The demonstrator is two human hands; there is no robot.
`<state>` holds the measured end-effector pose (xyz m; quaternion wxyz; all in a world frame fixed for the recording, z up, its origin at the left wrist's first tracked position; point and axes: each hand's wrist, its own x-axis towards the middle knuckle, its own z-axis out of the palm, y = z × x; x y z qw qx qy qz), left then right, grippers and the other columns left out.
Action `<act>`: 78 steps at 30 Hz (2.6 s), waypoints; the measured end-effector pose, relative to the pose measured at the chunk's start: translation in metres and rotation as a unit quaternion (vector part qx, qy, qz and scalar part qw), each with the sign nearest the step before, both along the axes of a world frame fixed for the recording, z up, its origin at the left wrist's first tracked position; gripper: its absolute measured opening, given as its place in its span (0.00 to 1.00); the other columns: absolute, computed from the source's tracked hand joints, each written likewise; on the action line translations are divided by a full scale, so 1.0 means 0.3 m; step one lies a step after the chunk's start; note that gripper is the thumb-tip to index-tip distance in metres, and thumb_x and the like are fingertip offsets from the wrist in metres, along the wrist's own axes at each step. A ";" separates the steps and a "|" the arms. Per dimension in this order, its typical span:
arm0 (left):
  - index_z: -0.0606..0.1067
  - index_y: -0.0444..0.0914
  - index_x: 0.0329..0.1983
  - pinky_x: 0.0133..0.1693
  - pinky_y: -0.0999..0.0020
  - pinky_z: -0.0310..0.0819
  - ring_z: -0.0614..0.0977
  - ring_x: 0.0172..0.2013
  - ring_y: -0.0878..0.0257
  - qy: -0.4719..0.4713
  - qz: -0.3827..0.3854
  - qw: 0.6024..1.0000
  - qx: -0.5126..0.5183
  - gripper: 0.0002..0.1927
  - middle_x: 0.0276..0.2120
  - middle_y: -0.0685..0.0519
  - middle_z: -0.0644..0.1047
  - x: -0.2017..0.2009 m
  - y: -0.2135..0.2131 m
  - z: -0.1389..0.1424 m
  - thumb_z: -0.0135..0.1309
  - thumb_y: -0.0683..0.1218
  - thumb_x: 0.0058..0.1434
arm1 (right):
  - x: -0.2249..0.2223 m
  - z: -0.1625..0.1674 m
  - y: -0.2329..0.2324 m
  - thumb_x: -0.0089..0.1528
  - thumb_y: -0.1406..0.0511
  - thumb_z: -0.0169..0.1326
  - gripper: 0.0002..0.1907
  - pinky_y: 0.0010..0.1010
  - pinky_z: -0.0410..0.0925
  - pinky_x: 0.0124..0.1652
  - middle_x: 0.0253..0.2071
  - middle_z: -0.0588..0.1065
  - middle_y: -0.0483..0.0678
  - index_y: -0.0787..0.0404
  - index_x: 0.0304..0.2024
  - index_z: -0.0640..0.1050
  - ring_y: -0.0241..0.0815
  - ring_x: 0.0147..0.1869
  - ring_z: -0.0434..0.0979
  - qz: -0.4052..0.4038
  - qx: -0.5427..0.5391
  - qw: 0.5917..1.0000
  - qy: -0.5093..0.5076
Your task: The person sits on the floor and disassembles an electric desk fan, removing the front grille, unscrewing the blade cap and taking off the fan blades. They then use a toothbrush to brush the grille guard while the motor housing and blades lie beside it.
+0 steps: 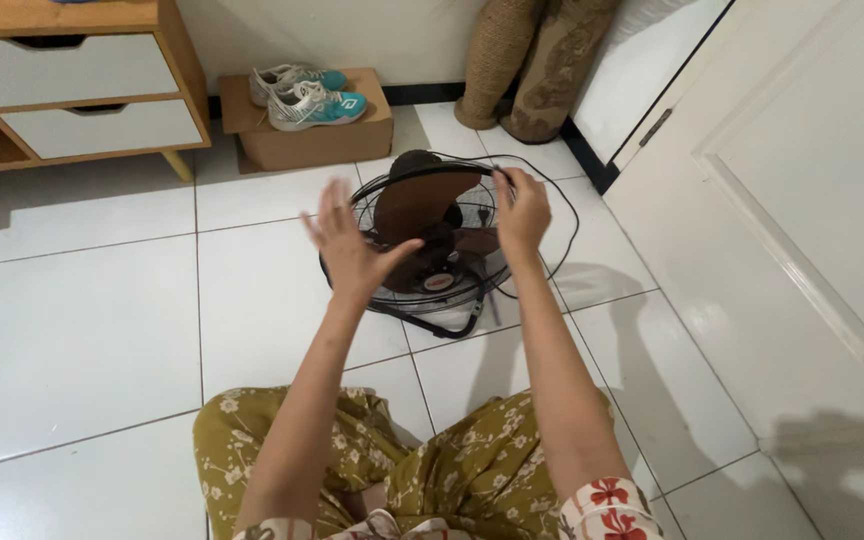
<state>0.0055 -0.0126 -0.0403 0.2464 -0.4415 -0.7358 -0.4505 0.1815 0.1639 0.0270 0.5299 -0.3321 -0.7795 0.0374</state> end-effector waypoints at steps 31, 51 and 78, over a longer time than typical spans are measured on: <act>0.69 0.37 0.58 0.56 0.53 0.62 0.73 0.53 0.50 -0.088 0.024 0.996 0.020 0.52 0.51 0.49 0.74 0.011 0.019 -0.001 0.71 0.74 0.40 | -0.162 0.057 -0.099 0.65 0.57 0.61 0.13 0.32 0.72 0.36 0.36 0.77 0.44 0.61 0.38 0.81 0.45 0.41 0.74 -0.030 0.253 0.957 -0.136; 0.67 0.34 0.62 0.57 0.53 0.61 0.71 0.54 0.48 -0.087 -0.033 0.995 0.028 0.56 0.53 0.48 0.72 0.030 0.004 0.025 0.72 0.72 0.40 | -0.137 0.085 -0.127 0.64 0.53 0.61 0.17 0.38 0.71 0.38 0.38 0.76 0.48 0.59 0.42 0.83 0.50 0.46 0.74 -0.019 0.092 0.989 -0.110; 0.67 0.35 0.61 0.55 0.52 0.64 0.73 0.56 0.49 -0.075 -0.052 0.995 0.034 0.50 0.56 0.47 0.72 -0.020 -0.002 0.003 0.71 0.70 0.46 | 0.060 -0.039 0.020 0.70 0.56 0.54 0.19 0.41 0.67 0.54 0.53 0.77 0.55 0.63 0.54 0.80 0.55 0.56 0.75 -0.057 -0.057 0.994 0.067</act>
